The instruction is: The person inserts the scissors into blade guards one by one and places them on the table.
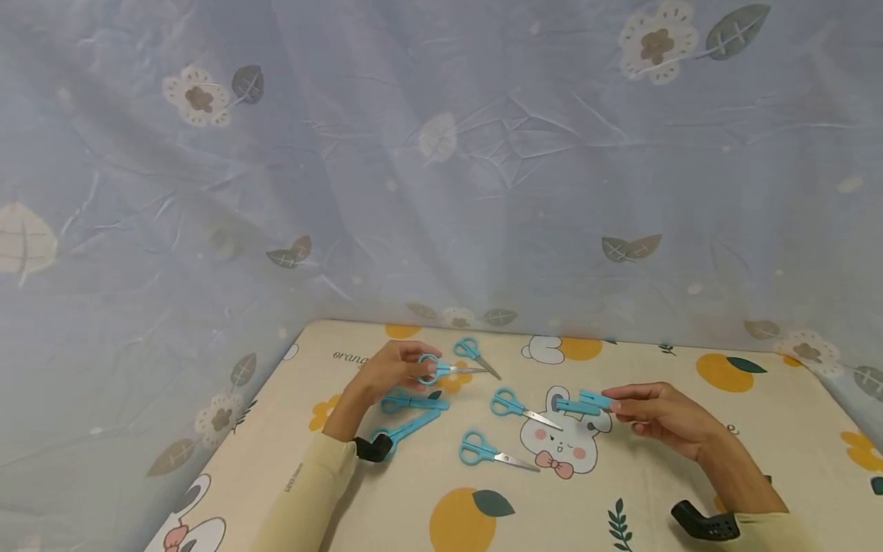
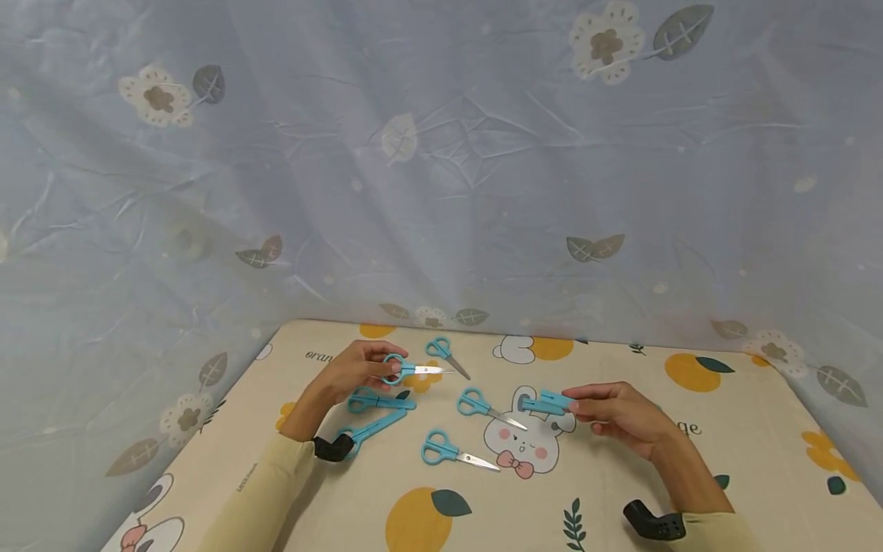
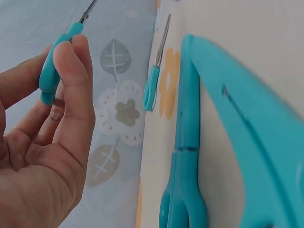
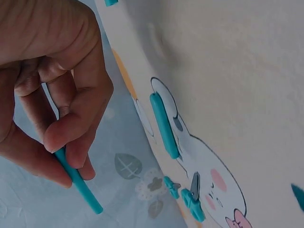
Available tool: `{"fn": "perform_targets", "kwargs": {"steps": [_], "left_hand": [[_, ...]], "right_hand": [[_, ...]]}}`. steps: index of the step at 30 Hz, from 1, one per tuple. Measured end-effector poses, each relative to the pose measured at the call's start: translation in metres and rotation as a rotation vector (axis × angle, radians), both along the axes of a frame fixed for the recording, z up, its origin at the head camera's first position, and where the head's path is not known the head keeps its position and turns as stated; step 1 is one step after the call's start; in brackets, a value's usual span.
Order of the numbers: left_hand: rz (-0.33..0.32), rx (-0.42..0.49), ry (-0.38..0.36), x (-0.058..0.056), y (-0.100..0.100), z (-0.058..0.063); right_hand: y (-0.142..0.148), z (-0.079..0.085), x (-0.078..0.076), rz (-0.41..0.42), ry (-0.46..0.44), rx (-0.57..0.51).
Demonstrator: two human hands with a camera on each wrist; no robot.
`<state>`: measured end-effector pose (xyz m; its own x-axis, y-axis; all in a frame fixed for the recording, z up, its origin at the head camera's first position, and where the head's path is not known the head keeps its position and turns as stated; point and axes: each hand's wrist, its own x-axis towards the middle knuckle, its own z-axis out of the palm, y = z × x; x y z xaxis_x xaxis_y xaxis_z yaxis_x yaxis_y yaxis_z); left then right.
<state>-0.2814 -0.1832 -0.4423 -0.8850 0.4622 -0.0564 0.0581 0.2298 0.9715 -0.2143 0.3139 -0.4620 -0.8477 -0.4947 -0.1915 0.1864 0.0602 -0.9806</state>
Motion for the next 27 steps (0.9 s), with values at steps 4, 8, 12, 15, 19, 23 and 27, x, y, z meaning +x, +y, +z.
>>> {"fn": "perform_targets", "kwargs": {"steps": [4, 8, 12, 15, 19, 23, 27], "left_hand": [[-0.017, 0.015, -0.001, 0.001, 0.005, -0.002], [-0.009, 0.008, -0.012, 0.003, 0.012, 0.000], [-0.003, 0.001, -0.028, 0.004, 0.018, 0.003], [-0.003, 0.002, -0.039, 0.003, 0.022, 0.005], [-0.016, -0.001, -0.052, 0.002, 0.028, 0.008], [-0.044, -0.010, -0.049, 0.002, 0.034, 0.010], [-0.064, -0.001, -0.052, 0.004, 0.041, 0.011]], "right_hand": [[-0.004, 0.002, 0.001, -0.020, -0.002, 0.047], [-0.007, 0.002, 0.000, -0.053, -0.011, 0.103], [-0.009, 0.002, 0.000, -0.071, -0.009, 0.148], [-0.011, 0.002, -0.001, -0.076, -0.001, 0.170], [-0.013, 0.004, 0.000, -0.082, 0.007, 0.185], [-0.015, 0.005, 0.000, -0.083, 0.003, 0.183], [-0.016, 0.008, 0.002, -0.076, -0.003, 0.164]]}}
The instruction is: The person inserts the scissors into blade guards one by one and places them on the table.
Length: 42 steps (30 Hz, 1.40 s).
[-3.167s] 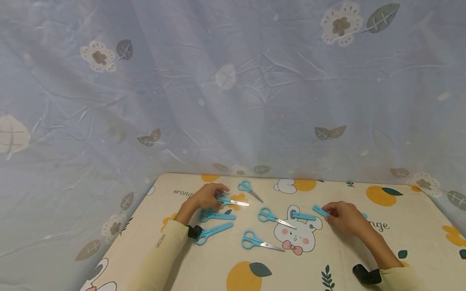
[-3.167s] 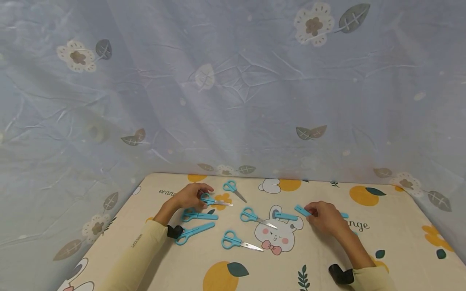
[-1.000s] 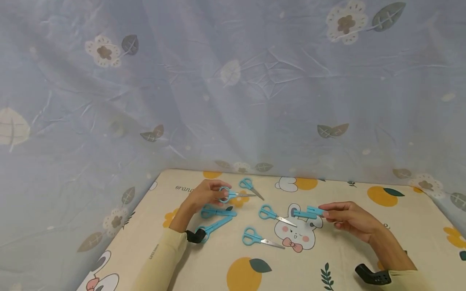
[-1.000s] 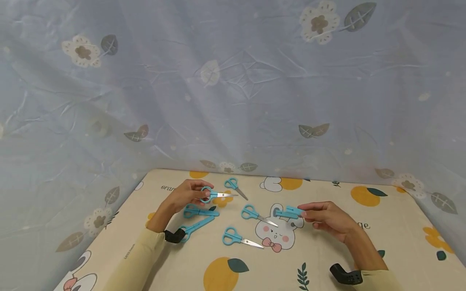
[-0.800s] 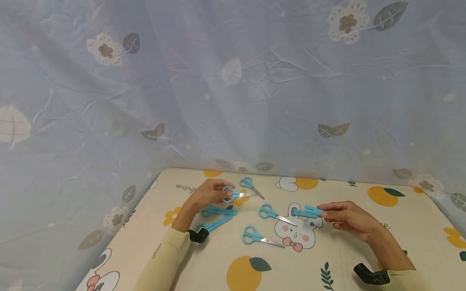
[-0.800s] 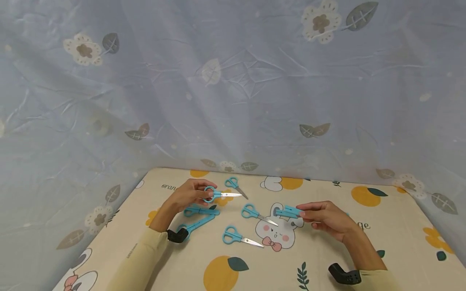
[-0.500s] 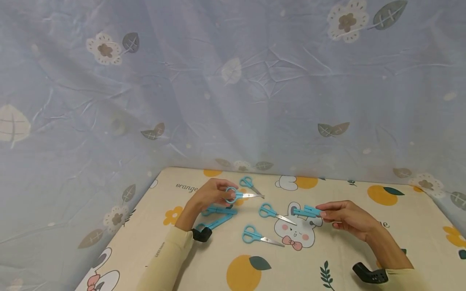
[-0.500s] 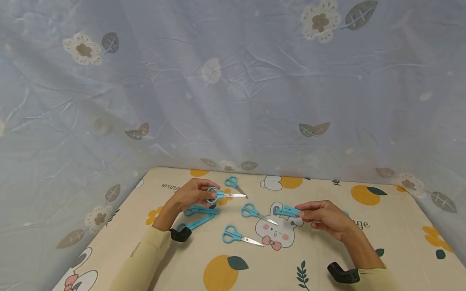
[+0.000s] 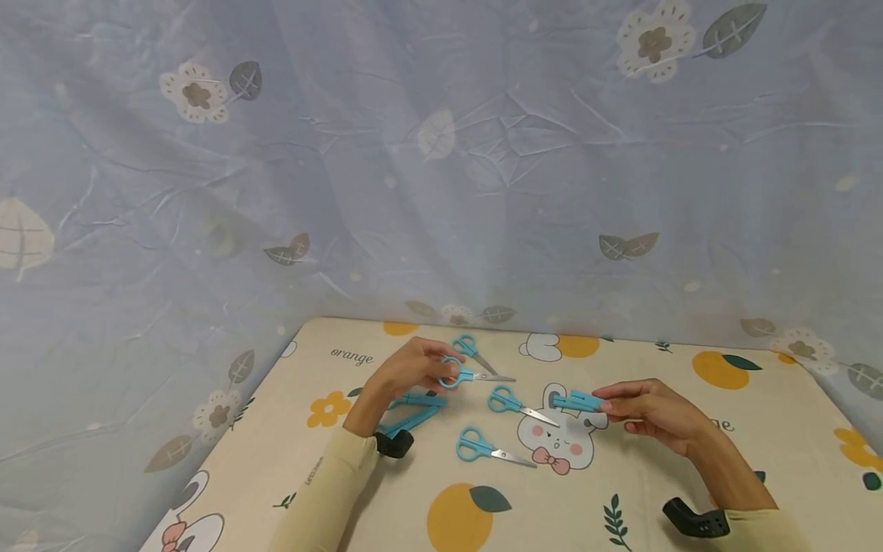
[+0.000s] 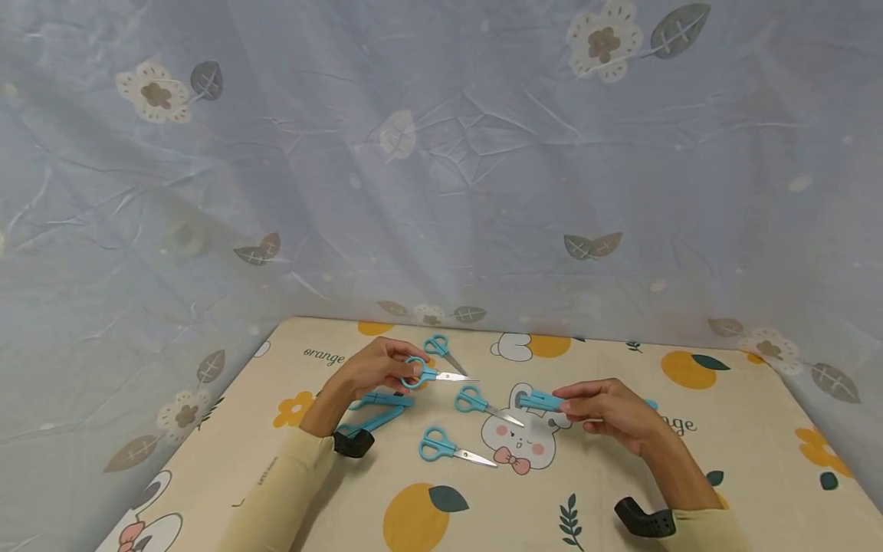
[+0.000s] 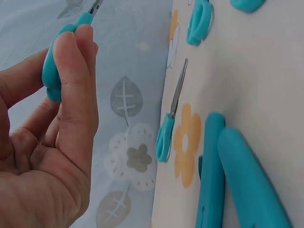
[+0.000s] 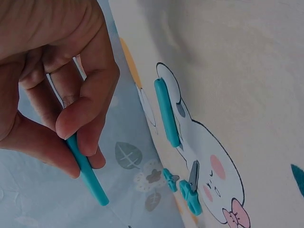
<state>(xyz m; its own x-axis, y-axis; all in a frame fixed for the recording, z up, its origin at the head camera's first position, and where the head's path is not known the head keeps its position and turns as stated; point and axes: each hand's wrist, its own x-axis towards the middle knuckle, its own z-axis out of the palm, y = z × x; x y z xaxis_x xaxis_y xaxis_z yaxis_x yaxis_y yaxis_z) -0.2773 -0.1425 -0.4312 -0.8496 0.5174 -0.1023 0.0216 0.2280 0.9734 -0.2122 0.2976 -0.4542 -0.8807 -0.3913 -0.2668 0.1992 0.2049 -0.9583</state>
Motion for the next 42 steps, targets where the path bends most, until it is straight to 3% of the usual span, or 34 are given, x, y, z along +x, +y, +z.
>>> {"fn": "perform_targets", "kwargs": {"steps": [14, 21, 42], "left_hand": [[-0.052, -0.010, 0.043, 0.004, 0.023, 0.004], [-0.058, 0.003, 0.027, 0.003, 0.032, 0.006], [-0.068, 0.019, 0.030, 0.007, 0.046, 0.006]], "right_hand": [[-0.009, 0.010, 0.003, -0.006, 0.006, 0.016], [-0.017, 0.016, -0.001, -0.033, 0.012, 0.063], [-0.029, 0.014, -0.005, -0.023, -0.011, 0.030]]}}
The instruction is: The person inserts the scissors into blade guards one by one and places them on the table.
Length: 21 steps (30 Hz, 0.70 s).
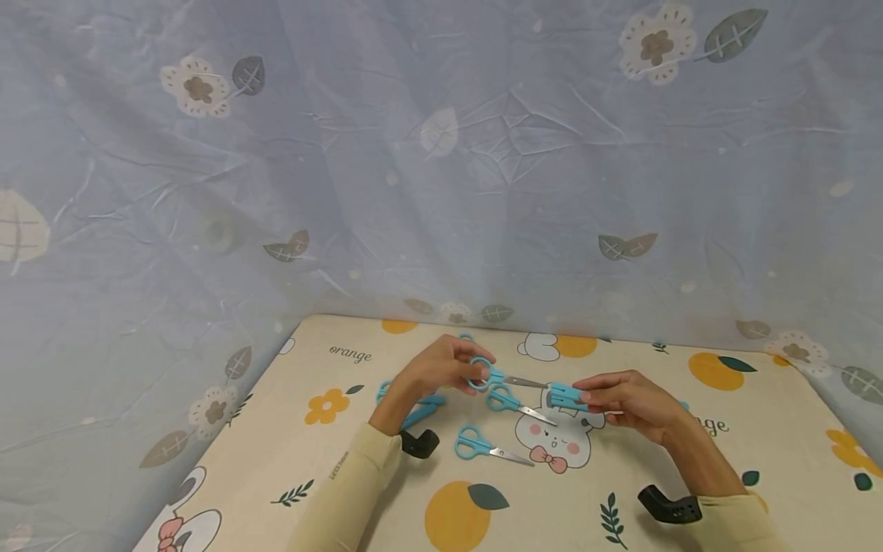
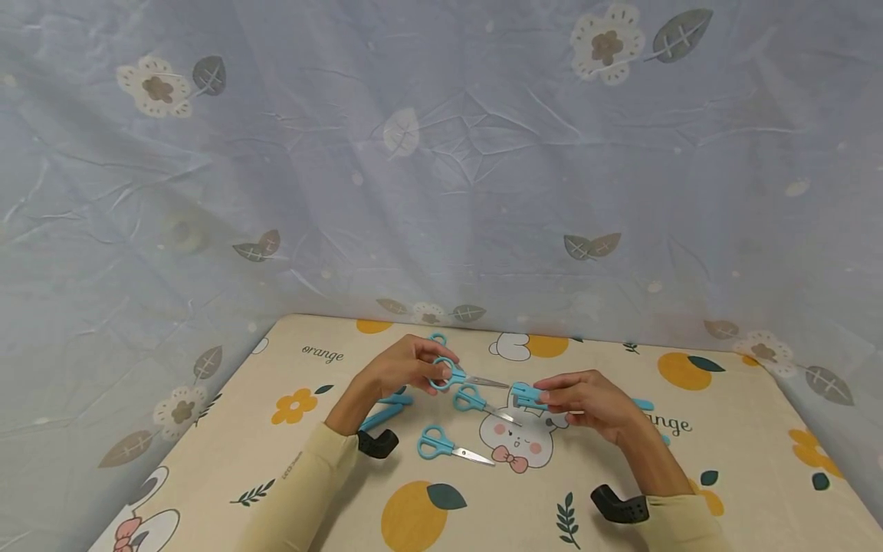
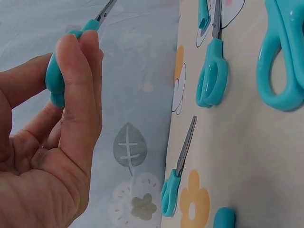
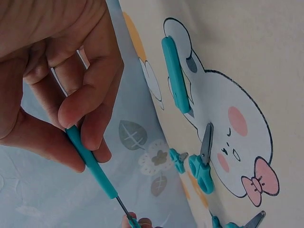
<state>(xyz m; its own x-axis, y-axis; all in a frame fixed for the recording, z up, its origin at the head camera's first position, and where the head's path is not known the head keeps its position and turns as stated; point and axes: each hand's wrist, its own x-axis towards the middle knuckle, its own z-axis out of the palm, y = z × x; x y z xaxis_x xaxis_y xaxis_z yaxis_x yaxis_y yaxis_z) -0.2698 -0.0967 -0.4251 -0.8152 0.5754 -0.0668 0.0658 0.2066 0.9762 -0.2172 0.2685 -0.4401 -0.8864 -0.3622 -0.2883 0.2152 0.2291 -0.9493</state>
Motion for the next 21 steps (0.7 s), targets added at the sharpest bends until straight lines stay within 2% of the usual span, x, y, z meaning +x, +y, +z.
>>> {"fn": "perform_targets", "kwargs": {"steps": [21], "left_hand": [[-0.016, 0.013, -0.009, -0.001, 0.008, -0.003]], "right_hand": [[-0.012, -0.006, -0.004, 0.040, 0.019, -0.016]]}}
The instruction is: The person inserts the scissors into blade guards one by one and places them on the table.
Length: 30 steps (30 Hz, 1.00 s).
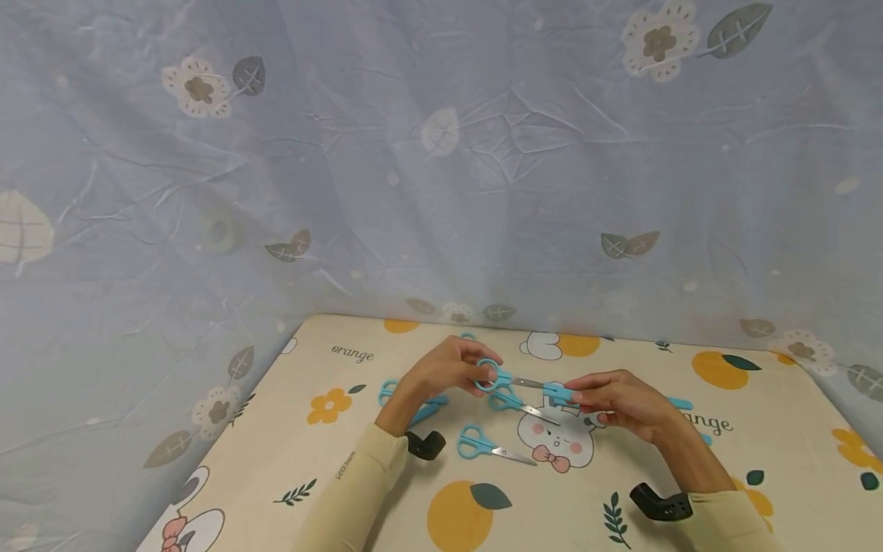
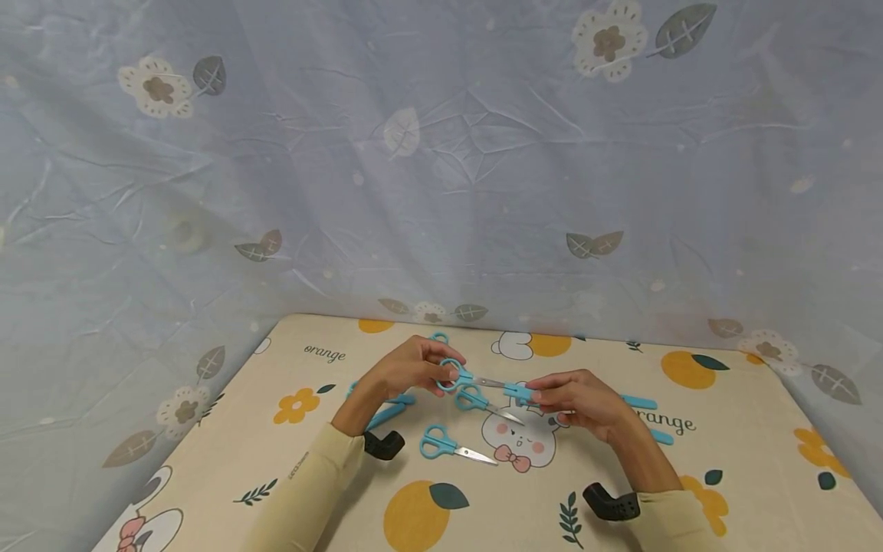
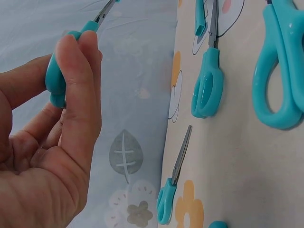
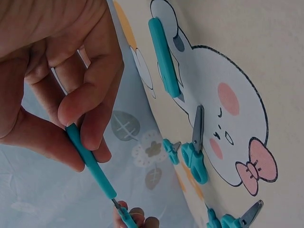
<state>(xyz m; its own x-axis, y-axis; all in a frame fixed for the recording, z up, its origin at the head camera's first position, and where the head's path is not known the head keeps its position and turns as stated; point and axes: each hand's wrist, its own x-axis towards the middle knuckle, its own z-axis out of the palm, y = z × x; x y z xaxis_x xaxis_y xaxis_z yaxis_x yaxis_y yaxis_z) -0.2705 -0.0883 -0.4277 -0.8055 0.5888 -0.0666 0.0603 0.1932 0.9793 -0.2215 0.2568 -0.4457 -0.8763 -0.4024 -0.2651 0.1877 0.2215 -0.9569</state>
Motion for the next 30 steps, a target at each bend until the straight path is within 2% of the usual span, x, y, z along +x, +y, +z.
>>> {"fn": "perform_targets", "kwargs": {"steps": [15, 24, 30], "left_hand": [[0.002, 0.010, -0.030, 0.002, 0.005, 0.000], [-0.002, 0.008, -0.008, 0.004, 0.006, 0.000], [-0.033, 0.006, 0.004, 0.006, 0.010, -0.004]], "right_hand": [[-0.007, 0.000, -0.002, -0.012, -0.013, -0.007], [-0.012, 0.001, 0.000, -0.022, -0.001, -0.011], [-0.014, -0.001, -0.001, -0.018, 0.002, -0.015]]}}
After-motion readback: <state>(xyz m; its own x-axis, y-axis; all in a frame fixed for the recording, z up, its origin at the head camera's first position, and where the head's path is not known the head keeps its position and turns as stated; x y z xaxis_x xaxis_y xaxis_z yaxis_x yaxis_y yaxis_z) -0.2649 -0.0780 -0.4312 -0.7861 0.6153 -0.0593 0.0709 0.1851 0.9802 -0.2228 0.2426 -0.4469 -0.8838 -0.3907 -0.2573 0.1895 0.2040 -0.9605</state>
